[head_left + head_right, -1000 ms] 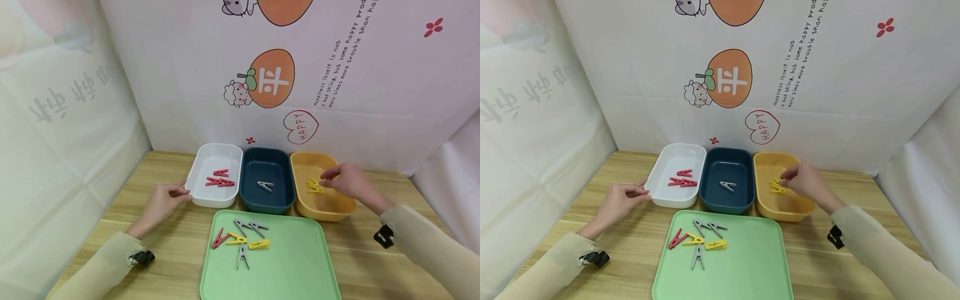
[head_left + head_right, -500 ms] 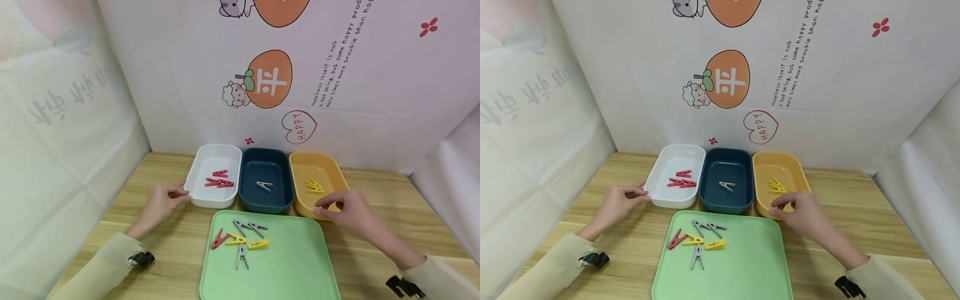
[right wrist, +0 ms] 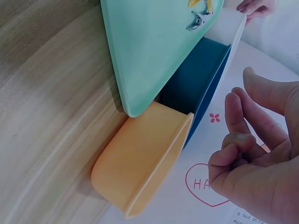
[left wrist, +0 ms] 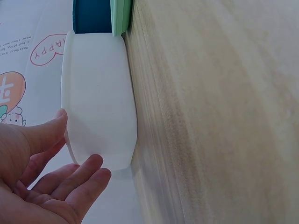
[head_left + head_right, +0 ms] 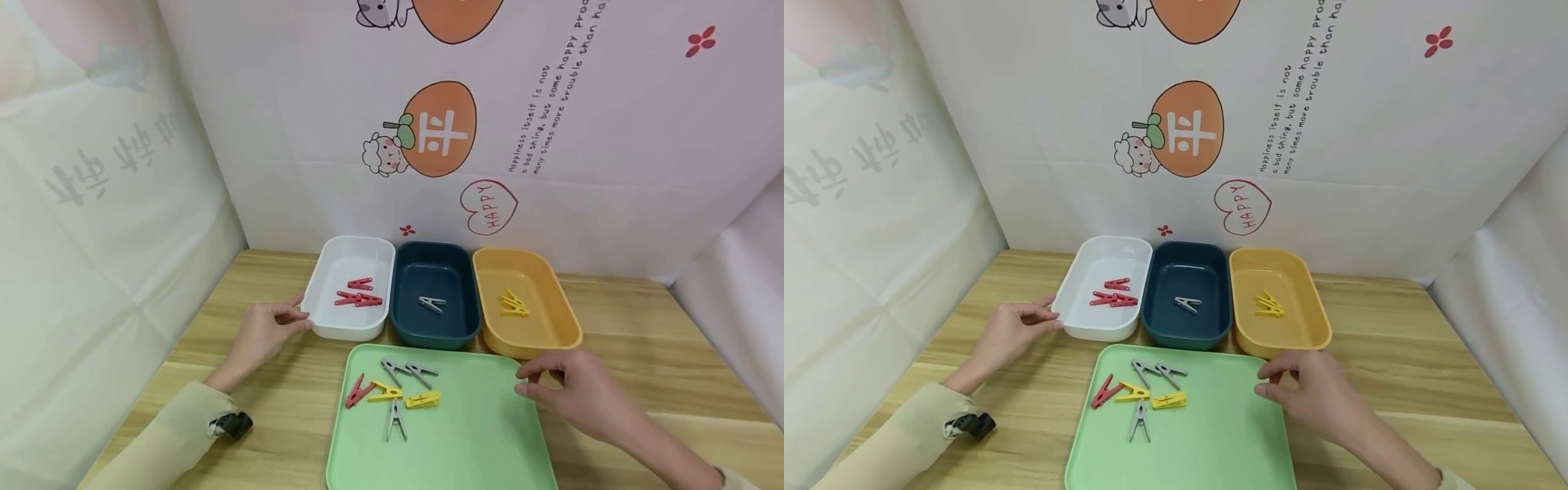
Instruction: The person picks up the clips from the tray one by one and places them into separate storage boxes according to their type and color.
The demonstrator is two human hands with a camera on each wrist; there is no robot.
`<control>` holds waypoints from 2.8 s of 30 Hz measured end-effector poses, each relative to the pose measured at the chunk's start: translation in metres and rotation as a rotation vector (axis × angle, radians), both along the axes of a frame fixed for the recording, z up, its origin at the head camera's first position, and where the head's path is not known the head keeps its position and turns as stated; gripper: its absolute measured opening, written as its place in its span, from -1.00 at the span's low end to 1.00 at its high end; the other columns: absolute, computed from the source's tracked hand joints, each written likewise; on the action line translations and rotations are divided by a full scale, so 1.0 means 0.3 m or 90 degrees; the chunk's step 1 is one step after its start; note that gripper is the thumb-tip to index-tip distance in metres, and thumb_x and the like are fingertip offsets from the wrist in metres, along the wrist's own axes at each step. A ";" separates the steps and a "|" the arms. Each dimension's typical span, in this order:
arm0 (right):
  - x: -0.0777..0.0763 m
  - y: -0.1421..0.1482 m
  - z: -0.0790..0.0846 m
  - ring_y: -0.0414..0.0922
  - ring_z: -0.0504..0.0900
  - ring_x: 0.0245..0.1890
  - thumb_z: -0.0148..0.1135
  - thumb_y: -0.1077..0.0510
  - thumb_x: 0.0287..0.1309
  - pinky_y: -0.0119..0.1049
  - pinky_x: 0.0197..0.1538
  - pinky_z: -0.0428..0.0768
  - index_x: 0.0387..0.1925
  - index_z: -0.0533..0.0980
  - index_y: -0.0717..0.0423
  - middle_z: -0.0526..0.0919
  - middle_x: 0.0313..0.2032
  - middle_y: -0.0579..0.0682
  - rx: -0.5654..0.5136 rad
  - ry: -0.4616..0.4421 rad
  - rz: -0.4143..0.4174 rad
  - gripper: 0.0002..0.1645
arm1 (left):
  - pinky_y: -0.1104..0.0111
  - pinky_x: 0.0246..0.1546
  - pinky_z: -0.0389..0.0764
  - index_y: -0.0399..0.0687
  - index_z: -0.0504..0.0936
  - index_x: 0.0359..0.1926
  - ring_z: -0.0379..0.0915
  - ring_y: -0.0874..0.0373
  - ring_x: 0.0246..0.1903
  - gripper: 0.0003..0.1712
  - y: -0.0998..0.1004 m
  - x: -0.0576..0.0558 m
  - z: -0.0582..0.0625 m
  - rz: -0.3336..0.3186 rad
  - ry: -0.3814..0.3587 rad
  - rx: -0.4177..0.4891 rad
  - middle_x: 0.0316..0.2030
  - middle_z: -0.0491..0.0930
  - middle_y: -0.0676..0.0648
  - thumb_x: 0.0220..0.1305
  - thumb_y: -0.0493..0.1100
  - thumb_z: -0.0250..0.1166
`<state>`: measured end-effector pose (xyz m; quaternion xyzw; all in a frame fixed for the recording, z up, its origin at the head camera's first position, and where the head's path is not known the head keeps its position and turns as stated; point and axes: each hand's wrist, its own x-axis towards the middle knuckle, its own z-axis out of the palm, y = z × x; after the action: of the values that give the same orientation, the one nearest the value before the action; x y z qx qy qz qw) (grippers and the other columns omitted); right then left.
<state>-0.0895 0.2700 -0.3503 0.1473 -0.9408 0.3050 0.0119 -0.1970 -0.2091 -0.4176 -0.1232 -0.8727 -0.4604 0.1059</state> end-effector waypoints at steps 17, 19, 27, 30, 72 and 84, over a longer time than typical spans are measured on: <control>0.020 -0.053 -0.052 -0.28 0.40 -0.50 0.63 0.09 0.11 -0.40 -0.44 0.42 -0.30 0.78 -0.12 0.60 -0.46 -0.37 -0.010 -0.045 0.071 -0.87 | 0.48 -0.25 0.71 -0.17 0.85 -0.32 0.66 -0.19 0.12 -0.94 0.001 -0.001 -0.003 -0.004 -0.007 0.014 0.17 0.65 -0.27 0.20 -0.31 0.59; 0.020 -0.063 -0.063 -0.28 0.40 -0.51 0.64 0.09 0.10 -0.40 -0.46 0.42 -0.31 0.79 -0.11 0.60 -0.46 -0.39 -0.011 -0.038 0.089 -0.87 | 0.48 -0.24 0.71 -0.17 0.84 -0.32 0.65 -0.20 0.13 -0.94 0.001 -0.001 -0.002 -0.004 -0.008 0.015 0.17 0.64 -0.28 0.20 -0.32 0.59; 0.010 -0.108 -0.101 -0.27 0.46 -0.45 0.63 0.10 0.13 -0.38 -0.43 0.45 -0.30 0.79 -0.07 0.62 -0.43 -0.40 -0.004 -0.076 0.139 -0.88 | 0.51 -0.27 0.70 -0.18 0.84 -0.33 0.65 -0.20 0.13 -0.94 0.002 -0.002 -0.002 -0.006 -0.011 0.019 0.17 0.64 -0.29 0.19 -0.33 0.59; 0.008 -0.128 -0.109 -0.27 0.47 -0.45 0.62 0.11 0.13 -0.38 -0.43 0.46 -0.31 0.78 -0.09 0.63 -0.41 -0.40 0.000 -0.083 0.153 -0.89 | 0.50 -0.28 0.70 -0.18 0.84 -0.33 0.65 -0.20 0.13 -0.94 0.001 -0.002 -0.002 -0.004 -0.010 0.019 0.17 0.64 -0.29 0.19 -0.33 0.59; -0.048 -0.304 -0.186 -0.36 0.62 -0.33 0.60 0.35 0.05 -0.33 -0.25 0.65 -0.38 0.76 -0.09 0.71 -0.40 -0.34 0.010 -0.061 0.176 -0.75 | 0.51 -0.25 0.70 -0.19 0.84 -0.33 0.67 -0.18 0.11 -0.93 0.000 -0.002 -0.009 -0.006 -0.002 0.023 0.15 0.65 -0.29 0.18 -0.33 0.59; -0.057 -0.327 -0.181 -0.12 0.68 -0.08 0.65 0.25 0.04 -0.03 0.00 0.71 -0.08 0.78 0.06 0.69 -0.14 -0.18 0.056 -0.086 0.146 -0.64 | 0.44 -0.20 0.72 -0.22 0.84 -0.31 0.64 -0.20 0.13 -0.93 0.000 0.001 0.000 -0.006 0.002 0.015 0.16 0.64 -0.30 0.19 -0.35 0.58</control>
<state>-0.1067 0.1720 -0.4046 0.2333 -0.9289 0.2722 -0.0926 -0.1968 -0.2090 -0.4177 -0.1271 -0.8664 -0.4710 0.1064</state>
